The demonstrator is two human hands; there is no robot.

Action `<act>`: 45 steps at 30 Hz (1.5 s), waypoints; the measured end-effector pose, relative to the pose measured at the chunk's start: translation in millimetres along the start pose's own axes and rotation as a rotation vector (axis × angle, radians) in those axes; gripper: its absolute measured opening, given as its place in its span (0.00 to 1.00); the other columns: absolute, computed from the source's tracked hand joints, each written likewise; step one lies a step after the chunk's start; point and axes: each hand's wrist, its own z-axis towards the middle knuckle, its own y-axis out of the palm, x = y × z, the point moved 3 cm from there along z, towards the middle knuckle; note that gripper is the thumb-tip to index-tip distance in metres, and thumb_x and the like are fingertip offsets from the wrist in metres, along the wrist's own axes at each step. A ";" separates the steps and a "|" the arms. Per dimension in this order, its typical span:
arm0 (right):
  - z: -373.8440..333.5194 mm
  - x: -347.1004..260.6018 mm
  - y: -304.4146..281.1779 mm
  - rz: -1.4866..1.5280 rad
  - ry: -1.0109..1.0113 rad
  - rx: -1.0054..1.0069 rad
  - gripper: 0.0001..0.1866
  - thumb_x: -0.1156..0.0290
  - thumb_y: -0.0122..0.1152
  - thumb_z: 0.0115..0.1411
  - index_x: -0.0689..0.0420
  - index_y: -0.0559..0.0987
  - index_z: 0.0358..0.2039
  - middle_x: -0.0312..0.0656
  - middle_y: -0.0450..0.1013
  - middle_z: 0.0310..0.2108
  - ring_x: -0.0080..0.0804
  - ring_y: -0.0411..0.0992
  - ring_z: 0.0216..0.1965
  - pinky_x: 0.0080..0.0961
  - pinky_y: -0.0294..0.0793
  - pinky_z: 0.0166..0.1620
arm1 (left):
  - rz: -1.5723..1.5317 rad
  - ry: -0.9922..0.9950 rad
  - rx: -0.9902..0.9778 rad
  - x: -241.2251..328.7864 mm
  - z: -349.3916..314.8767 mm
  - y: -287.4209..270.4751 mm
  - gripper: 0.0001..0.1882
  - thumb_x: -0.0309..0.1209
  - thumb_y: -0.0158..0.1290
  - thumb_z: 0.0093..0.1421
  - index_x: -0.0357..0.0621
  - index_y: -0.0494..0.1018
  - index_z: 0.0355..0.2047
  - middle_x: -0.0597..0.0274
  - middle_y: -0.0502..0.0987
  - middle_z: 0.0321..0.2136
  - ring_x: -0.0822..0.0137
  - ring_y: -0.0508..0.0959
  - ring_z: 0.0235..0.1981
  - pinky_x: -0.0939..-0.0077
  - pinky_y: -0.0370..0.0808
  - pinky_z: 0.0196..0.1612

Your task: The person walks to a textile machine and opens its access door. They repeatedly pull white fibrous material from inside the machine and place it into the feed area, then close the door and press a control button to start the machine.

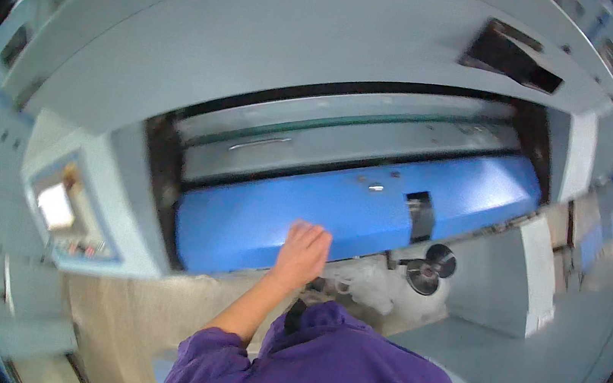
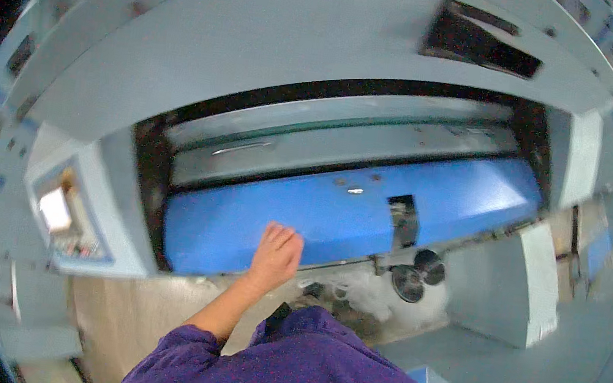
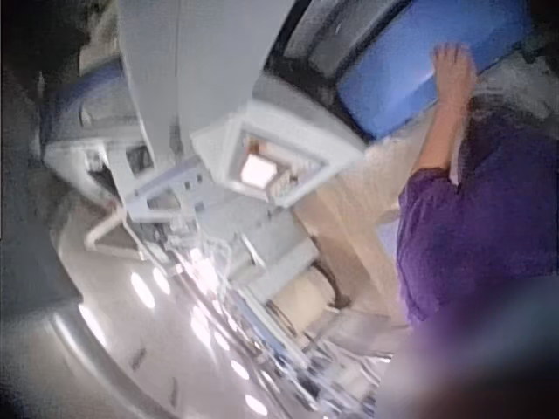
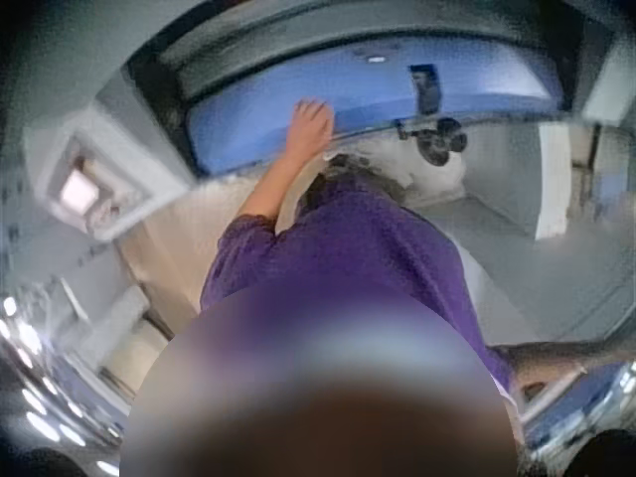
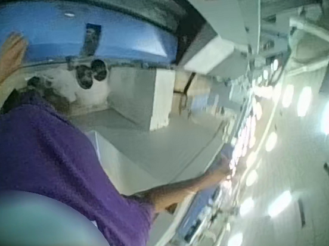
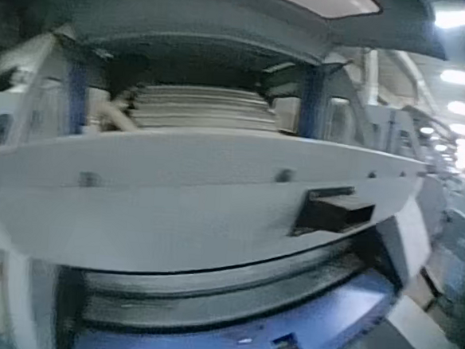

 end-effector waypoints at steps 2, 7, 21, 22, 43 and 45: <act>-54.6 -37.2 73.5 0.208 0.034 -0.439 0.16 0.72 0.55 0.54 0.59 0.74 0.44 0.49 0.74 0.38 0.40 0.74 0.37 0.31 0.72 0.43 | -0.014 -0.092 0.080 9.3 -27.8 -24.4 0.07 0.23 0.51 0.51 0.39 0.70 0.32 0.54 0.70 0.30 0.52 0.70 0.34 0.57 0.67 0.43; -226.1 -137.7 208.2 0.429 -0.434 -1.430 0.24 0.68 0.57 0.53 0.57 0.70 0.52 0.53 0.72 0.44 0.51 0.72 0.41 0.38 0.72 0.45 | 0.177 -0.407 0.419 -5.9 -129.9 -132.7 0.06 0.28 0.49 0.58 0.36 0.70 0.31 0.52 0.71 0.24 0.55 0.72 0.27 0.62 0.70 0.37; -312.4 -345.7 226.9 0.532 -0.605 -1.425 0.26 0.68 0.55 0.55 0.57 0.66 0.55 0.54 0.72 0.42 0.52 0.71 0.42 0.41 0.71 0.44 | -0.732 -1.017 1.340 -294.2 -362.3 -477.1 0.09 0.31 0.46 0.62 0.42 0.65 0.41 0.66 0.68 0.23 0.74 0.69 0.19 0.76 0.74 0.22; -320.6 -357.2 226.3 0.563 -0.627 -1.452 0.27 0.68 0.55 0.55 0.57 0.65 0.56 0.54 0.72 0.42 0.52 0.71 0.42 0.41 0.71 0.44 | -0.777 -1.023 1.244 -304.4 -365.3 -481.8 0.10 0.31 0.46 0.62 0.41 0.65 0.42 0.65 0.68 0.23 0.74 0.69 0.19 0.77 0.74 0.22; -302.6 -834.2 247.4 0.729 -1.170 -0.531 0.13 0.76 0.52 0.49 0.59 0.70 0.38 0.45 0.65 0.55 0.35 0.66 0.43 0.30 0.65 0.43 | -1.038 -0.932 1.133 -324.8 -372.8 -499.4 0.02 0.24 0.48 0.59 0.42 0.67 0.29 0.70 0.67 0.18 0.77 0.69 0.17 0.80 0.74 0.23; -304.2 -836.6 250.4 0.717 -1.177 -0.508 0.13 0.75 0.53 0.50 0.59 0.69 0.38 0.47 0.65 0.54 0.35 0.66 0.44 0.30 0.65 0.42 | -1.033 -0.975 1.148 -325.4 -374.1 -498.4 0.02 0.24 0.49 0.59 0.42 0.67 0.29 0.70 0.67 0.18 0.77 0.69 0.17 0.80 0.73 0.23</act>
